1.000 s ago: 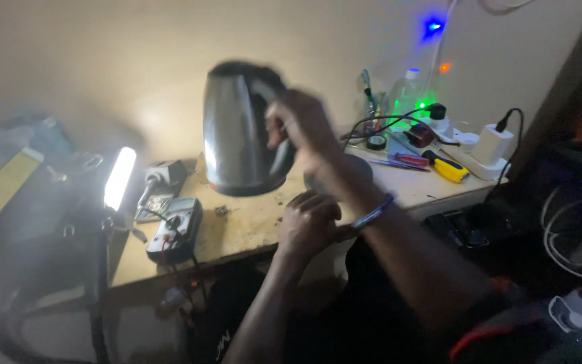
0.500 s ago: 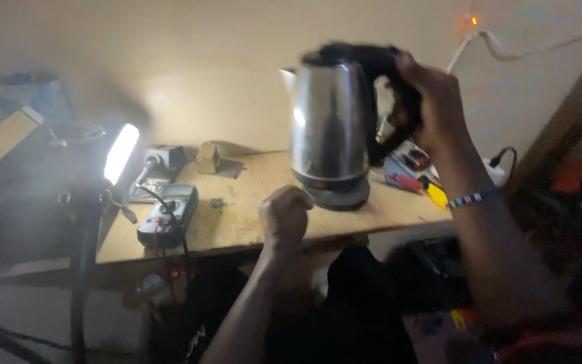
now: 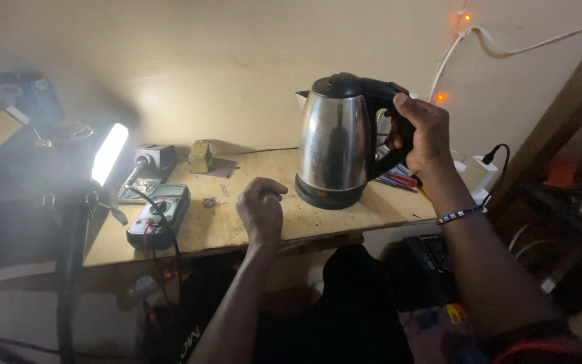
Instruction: Reassembling an electric kettle with a screwdriver and testing its power connection.
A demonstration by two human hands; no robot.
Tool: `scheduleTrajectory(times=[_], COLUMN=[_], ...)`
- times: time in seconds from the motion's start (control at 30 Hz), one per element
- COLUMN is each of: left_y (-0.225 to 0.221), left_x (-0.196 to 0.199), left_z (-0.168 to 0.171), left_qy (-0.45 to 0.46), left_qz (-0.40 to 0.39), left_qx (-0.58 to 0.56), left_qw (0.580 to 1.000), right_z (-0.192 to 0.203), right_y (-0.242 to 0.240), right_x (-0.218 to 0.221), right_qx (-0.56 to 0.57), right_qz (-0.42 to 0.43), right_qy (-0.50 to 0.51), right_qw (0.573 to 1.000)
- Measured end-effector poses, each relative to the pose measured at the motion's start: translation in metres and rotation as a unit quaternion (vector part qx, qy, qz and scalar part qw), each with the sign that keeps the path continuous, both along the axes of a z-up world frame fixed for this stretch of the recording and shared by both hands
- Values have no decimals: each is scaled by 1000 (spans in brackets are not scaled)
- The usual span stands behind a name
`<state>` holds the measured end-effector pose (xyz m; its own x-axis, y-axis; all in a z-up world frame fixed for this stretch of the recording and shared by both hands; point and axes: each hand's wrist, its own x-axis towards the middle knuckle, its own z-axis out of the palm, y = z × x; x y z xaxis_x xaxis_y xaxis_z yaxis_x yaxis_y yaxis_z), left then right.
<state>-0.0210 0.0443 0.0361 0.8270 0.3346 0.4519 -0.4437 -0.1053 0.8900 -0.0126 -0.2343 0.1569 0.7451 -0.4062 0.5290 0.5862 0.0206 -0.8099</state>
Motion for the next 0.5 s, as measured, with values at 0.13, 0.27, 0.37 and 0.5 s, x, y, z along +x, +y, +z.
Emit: scheduleTrajectory(times=[0.13,0.27,0.37,0.5], left_y=[0,0,0,0], left_x=[3,1,-1,0], left_z=[0,0,0,-1], left_qy=[-14,-6,-12,-13], left_qz=[-1,-2,-6,-3], left_qx=[-30,-15,-24,-44], left_qw=[999,1000,1000,999], right_z=[2,-4,-4,-4], right_y=[5,-1,2,7], right_x=[-7,-3,-5,-11], right_qx=[4,-10,-16,-38], right_qz=[7,1,-1,-12], right_qy=[-6,-9,-32,-30], right_qw=[1000,1000,999,999])
